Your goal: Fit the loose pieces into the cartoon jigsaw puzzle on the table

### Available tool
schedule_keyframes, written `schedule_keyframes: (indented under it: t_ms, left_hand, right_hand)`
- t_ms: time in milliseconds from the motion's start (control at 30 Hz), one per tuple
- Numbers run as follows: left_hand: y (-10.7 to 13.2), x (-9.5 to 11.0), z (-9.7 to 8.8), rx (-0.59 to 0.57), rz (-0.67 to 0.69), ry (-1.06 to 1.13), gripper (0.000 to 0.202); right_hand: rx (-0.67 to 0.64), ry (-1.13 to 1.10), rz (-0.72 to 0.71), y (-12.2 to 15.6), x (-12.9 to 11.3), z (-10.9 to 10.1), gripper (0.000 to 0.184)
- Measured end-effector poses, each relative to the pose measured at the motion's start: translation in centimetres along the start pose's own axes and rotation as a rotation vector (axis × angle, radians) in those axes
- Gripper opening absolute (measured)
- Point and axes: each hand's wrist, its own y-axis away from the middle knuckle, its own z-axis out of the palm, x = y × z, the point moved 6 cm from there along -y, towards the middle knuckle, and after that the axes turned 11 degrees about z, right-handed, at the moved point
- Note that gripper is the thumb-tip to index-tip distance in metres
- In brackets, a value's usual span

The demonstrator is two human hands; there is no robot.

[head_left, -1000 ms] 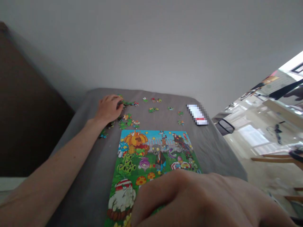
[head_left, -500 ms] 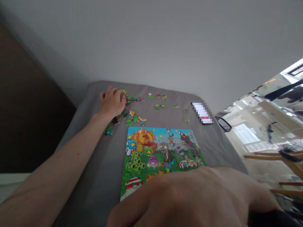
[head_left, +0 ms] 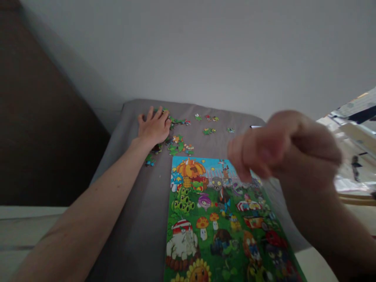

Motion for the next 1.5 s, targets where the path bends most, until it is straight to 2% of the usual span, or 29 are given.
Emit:
schedule_keyframes:
  t_ms: [67,167,267,367,500,633,733,800,867,933,967,1033,1100,1133,1167,1200,1267,1367,1500]
  left_hand:
    - [-0.1,-0.1,0.1,0.014,0.007,-0.011,0.055]
    - [-0.3,-0.1,-0.1,0.059,0.018,-0.023,0.053]
    - [-0.4,0.2,-0.6,0.096,0.049,-0.034,0.049]
    - [-0.7,0.3,-0.9,0.082,0.097,-0.045,0.046]
    - [-2.5,-0.5,-0.9,0.014,0.067,-0.085,0.043]
    - [-5.7,-1.5,-0.9,-0.07,-0.007,-0.125,0.039]
    - [-7.6,-1.2,-2.3,-0.069,-0.03,-0.125,0.036]
    - [-7.6,0.4,-4.0,-0.032,-0.024,-0.105,0.04]
    - [-6.2,3.4,-5.5,0.011,0.015,-0.06,0.043]
    - [-3.1,7.9,-6.3,0.052,0.09,0.043,0.047]
    - [-1.0,10.4,-6.4,0.085,0.132,0.232,0.045]
    - [3.7,15.6,-4.6,-0.127,0.196,0.518,0.029]
    - [8.9,20.6,-2.1,-0.474,0.305,0.679,0.011]
    - [11.0,22.3,-1.2,-0.579,0.347,0.712,0.007]
    - [12.7,23.5,-0.6,-0.637,0.357,0.732,0.008]
    - [13.8,24.1,-0.1,-0.662,0.355,0.739,0.009]
    - [14.7,24.3,0.4,-0.625,0.318,0.733,0.008]
    - [14.5,23.6,0.7,-0.546,0.281,0.713,0.004]
    - [14.2,23.0,0.7,-0.505,0.304,0.647,0.002]
  right_hand:
    - [0.091,-0.01,-0.074,-2.2,1.7,-3.4,0.008]
    - [0.242,0.112,-0.02,-3.4,6.4,-9.3,0.018]
    - [0.499,0.282,0.06,-1.7,11.5,-15.1,0.028]
    - [0.695,0.42,0.101,1.2,15.3,-17.9,0.035]
    - [0.701,0.474,0.167,3.1,18.9,-18.0,0.023]
    - [0.631,0.503,0.151,2.9,20.1,-17.5,0.021]
    - [0.569,0.568,0.108,2.6,20.0,-17.4,0.019]
    - [0.567,0.589,0.087,2.6,19.8,-17.6,0.019]
    - [0.572,0.6,0.054,2.8,19.5,-17.7,0.018]
    - [0.563,0.602,0.03,2.9,19.2,-17.6,0.018]
    - [0.552,0.603,0.026,2.9,19.1,-17.5,0.018]
    - [0.524,0.618,0.031,2.8,18.8,-17.1,0.017]
    - [0.485,0.661,0.043,2.6,18.2,-16.4,0.016]
    - [0.465,0.686,0.051,2.6,17.9,-16.1,0.017]
    - [0.445,0.709,0.058,2.5,17.6,-15.8,0.018]
    - [0.436,0.721,0.064,2.6,17.2,-15.7,0.019]
    - [0.427,0.747,0.083,2.6,16.6,-15.5,0.023]
    - [0.41,0.801,0.119,2.7,16.3,-15.5,0.029]
    - [0.4,0.833,0.114,2.7,16.2,-15.5,0.029]
